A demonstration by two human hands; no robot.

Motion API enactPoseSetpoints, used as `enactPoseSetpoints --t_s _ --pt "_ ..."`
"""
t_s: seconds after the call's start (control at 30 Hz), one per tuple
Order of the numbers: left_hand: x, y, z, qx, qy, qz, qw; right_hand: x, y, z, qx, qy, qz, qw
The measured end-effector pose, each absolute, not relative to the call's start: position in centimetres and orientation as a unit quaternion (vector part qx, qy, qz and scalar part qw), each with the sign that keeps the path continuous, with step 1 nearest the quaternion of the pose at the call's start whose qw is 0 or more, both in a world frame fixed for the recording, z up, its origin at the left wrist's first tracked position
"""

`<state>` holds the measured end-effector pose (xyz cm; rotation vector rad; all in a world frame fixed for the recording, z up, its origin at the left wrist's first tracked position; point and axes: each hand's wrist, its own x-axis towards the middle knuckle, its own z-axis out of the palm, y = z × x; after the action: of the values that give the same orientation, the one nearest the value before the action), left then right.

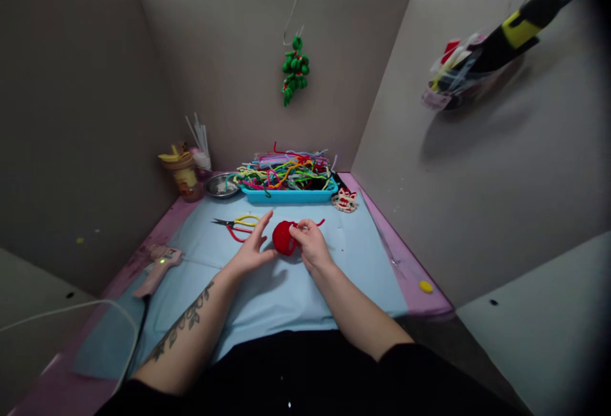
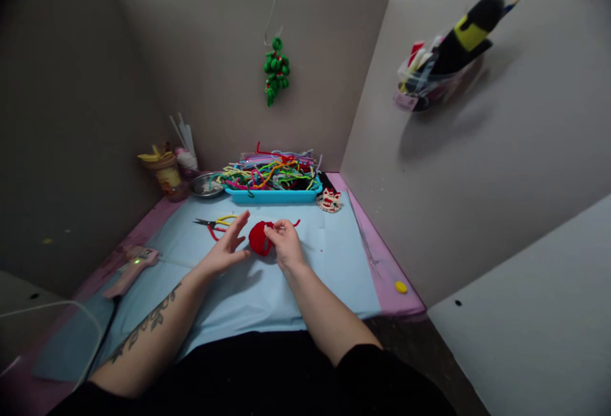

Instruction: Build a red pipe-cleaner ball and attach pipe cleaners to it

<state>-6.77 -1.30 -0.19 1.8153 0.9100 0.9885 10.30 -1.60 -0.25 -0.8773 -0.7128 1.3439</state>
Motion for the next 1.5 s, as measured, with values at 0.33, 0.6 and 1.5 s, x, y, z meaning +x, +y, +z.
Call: enactPoseSetpoints --t_s 0.33,0.6,1.5 --pt "-5.3 -1.6 0.3 0.675 0.374 0.421 0.476 9.8 -2.2 -0.1 -0.326 -0.417 0.583 0.616" --pt "-5.2 -1.6 0.4 0.721 0.387 0.443 0.367 10.1 -2.4 0.2 -0.33 -0.436 0.595 0.589" --pt "-7.3 -1.1 0.7 0.792 0.42 0.403 0.186 12.9 -0.9 -0.1 -0.414 -0.364 0.68 0.484"
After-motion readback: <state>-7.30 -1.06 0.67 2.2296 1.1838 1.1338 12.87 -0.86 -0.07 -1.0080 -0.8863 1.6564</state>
